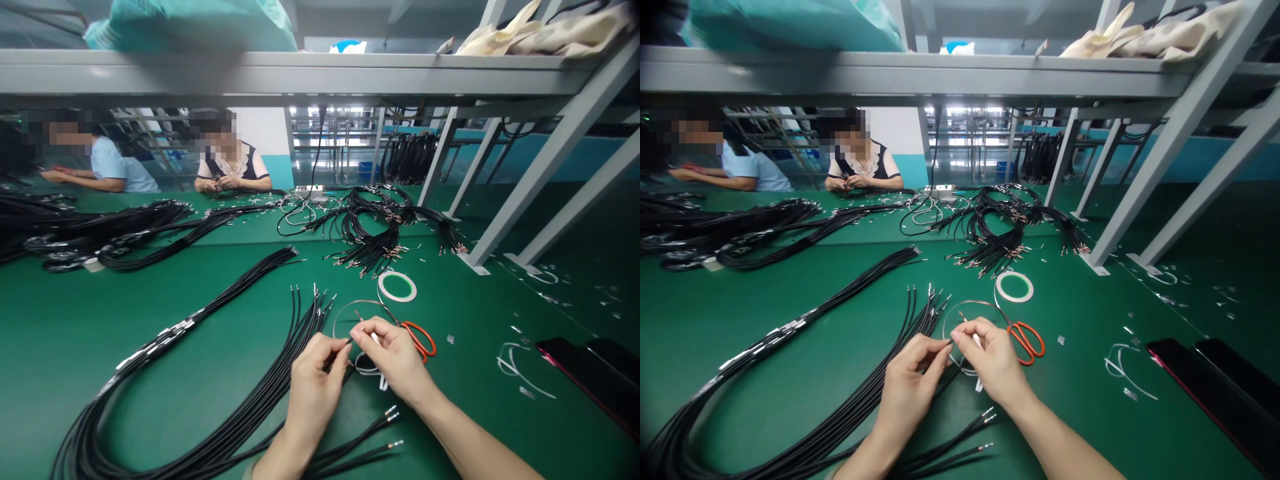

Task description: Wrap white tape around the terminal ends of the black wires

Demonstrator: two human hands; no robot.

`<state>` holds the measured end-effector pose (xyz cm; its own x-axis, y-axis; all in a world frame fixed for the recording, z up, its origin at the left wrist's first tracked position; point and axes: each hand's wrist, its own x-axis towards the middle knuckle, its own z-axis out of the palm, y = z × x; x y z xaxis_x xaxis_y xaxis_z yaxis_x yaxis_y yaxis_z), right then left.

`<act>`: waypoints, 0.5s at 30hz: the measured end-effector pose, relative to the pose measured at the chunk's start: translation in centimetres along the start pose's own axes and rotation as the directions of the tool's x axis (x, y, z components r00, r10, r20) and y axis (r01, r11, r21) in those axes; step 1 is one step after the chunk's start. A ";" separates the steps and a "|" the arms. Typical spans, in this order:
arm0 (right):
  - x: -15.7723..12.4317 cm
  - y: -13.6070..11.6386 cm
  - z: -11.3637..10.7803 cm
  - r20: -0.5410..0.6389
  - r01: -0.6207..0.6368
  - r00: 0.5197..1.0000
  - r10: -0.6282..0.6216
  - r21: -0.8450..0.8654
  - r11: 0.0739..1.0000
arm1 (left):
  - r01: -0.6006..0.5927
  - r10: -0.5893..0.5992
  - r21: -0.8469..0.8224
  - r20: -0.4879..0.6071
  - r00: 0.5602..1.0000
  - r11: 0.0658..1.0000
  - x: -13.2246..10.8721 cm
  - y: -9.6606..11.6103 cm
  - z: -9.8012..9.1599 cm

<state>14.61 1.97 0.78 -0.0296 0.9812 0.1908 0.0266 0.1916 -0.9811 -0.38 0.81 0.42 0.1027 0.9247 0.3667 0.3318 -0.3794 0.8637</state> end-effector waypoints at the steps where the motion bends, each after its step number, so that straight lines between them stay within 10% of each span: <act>1: 0.0 0.0 0.0 -0.004 -0.002 1.000 0.002 -0.012 1.000 | -0.043 0.043 0.044 -0.005 0.999 0.998 0.0 0.0 0.0; 6: -0.3 -0.3 0.1 0.000 0.008 1.000 -0.008 -0.033 0.999 | -0.057 0.057 0.018 0.016 0.998 0.998 -0.1 0.5 0.1; 15: -0.7 -0.9 0.7 -0.036 -0.064 0.997 0.070 0.139 0.988 | 0.299 -0.336 -0.369 -0.036 0.941 0.880 0.3 0.0 0.2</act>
<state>13.91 1.06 1.46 0.0080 0.9924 0.1231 -0.1103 0.1233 -0.9862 -0.18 1.07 0.51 -0.0488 0.9965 0.0678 -0.0236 -0.0690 0.9973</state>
